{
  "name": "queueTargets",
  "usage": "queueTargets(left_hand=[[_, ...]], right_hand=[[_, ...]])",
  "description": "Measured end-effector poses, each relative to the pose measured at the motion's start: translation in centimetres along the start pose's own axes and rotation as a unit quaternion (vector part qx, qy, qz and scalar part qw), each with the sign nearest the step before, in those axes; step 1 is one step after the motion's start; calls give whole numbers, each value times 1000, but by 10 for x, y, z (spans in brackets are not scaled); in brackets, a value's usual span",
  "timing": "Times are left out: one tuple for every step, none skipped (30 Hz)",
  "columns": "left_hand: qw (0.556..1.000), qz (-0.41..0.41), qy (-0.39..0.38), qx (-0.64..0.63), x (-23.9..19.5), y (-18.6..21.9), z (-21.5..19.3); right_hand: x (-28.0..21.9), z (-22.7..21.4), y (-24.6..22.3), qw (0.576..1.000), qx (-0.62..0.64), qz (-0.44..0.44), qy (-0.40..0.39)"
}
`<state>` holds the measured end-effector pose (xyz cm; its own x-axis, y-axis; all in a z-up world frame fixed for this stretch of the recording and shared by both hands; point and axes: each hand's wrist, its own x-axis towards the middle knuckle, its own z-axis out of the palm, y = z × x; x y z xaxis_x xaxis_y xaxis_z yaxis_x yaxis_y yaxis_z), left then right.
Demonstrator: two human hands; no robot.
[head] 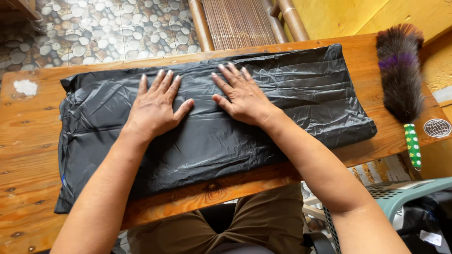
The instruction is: The person uses a brush to sweep a large black plastic sheet on a wooden table. They then fold the sheet in half lengthwise and continue to fold it into a smaller, compact rectangular bundle by hand.
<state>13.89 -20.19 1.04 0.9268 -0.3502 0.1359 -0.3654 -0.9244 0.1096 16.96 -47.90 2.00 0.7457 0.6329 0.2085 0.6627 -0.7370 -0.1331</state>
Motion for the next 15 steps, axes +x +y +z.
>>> queueTargets(left_hand=[[1000, -12, -10, -13, -1, -3, 6], [999, -25, -23, -28, -2, -5, 13], [999, -24, -24, -29, -2, -6, 12], [999, -27, -25, -30, -3, -5, 13], [999, -31, -26, -31, -4, -4, 14], [998, -31, -30, -35, -5, -4, 16], [998, -31, -34, -36, -6, -4, 16], [998, -31, -34, -35, -4, -6, 15], [998, -30, -32, -36, -4, -6, 11], [998, -40, -42, -38, -5, -5, 7], [997, -51, -51, -39, -5, -4, 4], [997, -50, -51, -40, -7, -5, 0], [995, -65, -61, -34, -9, -7, -4], [994, -78, -70, -27, -10, -8, -9], [994, -76, -70, -27, -12, -13, -10]], right_hand=[[2, 2, 12, 997, 8, 47, -54], [2, 5, 24, 989, 16, 95, -110], [-2, 2, 34, 989, 16, 97, -111], [-9, -1, 45, 987, -1, 113, -116], [-17, -4, 55, 984, -18, 130, -121], [-24, -9, 63, 983, -18, 131, -126], [-31, -15, 71, 979, -32, 152, -131], [-36, -23, 81, 975, -49, 172, -132], [-42, -22, 98, 975, -51, 173, -131], [-51, -21, 114, 971, -67, 190, -128], [-60, -21, 131, 967, -84, 207, -125], [-64, -24, 134, 967, -84, 208, -125], [-69, -28, 138, 960, -83, 235, -124], [-74, -33, 143, 953, -82, 264, -121], [-80, -32, 155, 953, -82, 266, -120]])
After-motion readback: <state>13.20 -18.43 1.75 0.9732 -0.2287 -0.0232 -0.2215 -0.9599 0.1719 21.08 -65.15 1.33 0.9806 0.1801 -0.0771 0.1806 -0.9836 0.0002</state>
